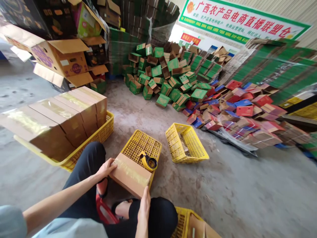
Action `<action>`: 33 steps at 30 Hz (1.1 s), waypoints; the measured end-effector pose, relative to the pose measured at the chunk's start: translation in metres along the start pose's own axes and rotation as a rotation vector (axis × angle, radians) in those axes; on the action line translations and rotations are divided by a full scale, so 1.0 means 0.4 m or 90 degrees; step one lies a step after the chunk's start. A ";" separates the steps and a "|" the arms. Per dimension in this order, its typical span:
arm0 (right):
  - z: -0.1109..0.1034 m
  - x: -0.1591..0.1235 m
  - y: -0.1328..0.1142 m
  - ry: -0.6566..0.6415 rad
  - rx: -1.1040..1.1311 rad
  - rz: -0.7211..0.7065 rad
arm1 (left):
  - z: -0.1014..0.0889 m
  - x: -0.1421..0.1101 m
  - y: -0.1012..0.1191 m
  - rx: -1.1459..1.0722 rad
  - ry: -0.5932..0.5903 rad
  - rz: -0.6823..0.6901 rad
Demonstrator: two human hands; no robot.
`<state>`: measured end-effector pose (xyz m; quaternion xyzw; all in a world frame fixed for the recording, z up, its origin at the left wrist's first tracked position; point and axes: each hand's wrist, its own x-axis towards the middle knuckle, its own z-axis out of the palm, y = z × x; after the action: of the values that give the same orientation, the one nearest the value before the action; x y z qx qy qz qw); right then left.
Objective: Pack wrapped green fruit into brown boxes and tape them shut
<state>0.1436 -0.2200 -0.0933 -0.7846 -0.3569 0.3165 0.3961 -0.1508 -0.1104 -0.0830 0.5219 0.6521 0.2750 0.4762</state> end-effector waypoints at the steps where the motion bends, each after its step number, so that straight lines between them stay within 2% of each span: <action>1: 0.011 0.003 0.005 -0.021 -0.008 0.032 | 0.003 -0.001 -0.007 0.005 0.001 0.008; 3: 0.028 0.008 0.012 -0.041 -0.035 0.077 | 0.012 -0.006 -0.019 0.009 0.003 0.032; 5: 0.040 0.009 0.009 -0.016 -0.085 0.057 | 0.018 -0.012 -0.024 0.012 0.008 0.050; 7: 0.052 0.002 -0.004 0.031 -0.154 -0.021 | 0.016 -0.014 -0.024 -0.009 0.005 0.047; 10: 0.075 -0.023 -0.029 0.074 -0.297 -0.177 | 0.001 -0.011 -0.017 -0.106 -0.039 0.036; 13: 0.104 -0.055 -0.050 0.039 -0.418 -0.273 | -0.015 -0.008 -0.011 -0.197 -0.078 0.020; 16: 0.144 -0.079 -0.069 -0.012 -0.470 -0.319 | -0.021 -0.009 -0.008 -0.226 -0.080 0.006; 20: 0.207 -0.090 -0.108 -0.050 -0.480 -0.342 | -0.022 -0.010 -0.006 -0.234 -0.073 -0.020; 24: 0.256 -0.082 -0.152 -0.097 -0.490 -0.387 | -0.024 -0.008 -0.008 -0.220 -0.082 -0.005; 33: 0.307 -0.059 -0.210 -0.162 -0.513 -0.443 | -0.031 -0.012 -0.002 -0.206 -0.062 -0.014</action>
<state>0.0089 -0.1542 -0.0766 -0.6654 -0.7335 0.0970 0.0991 -0.1625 -0.1134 -0.0771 0.4441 0.5811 0.3455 0.5880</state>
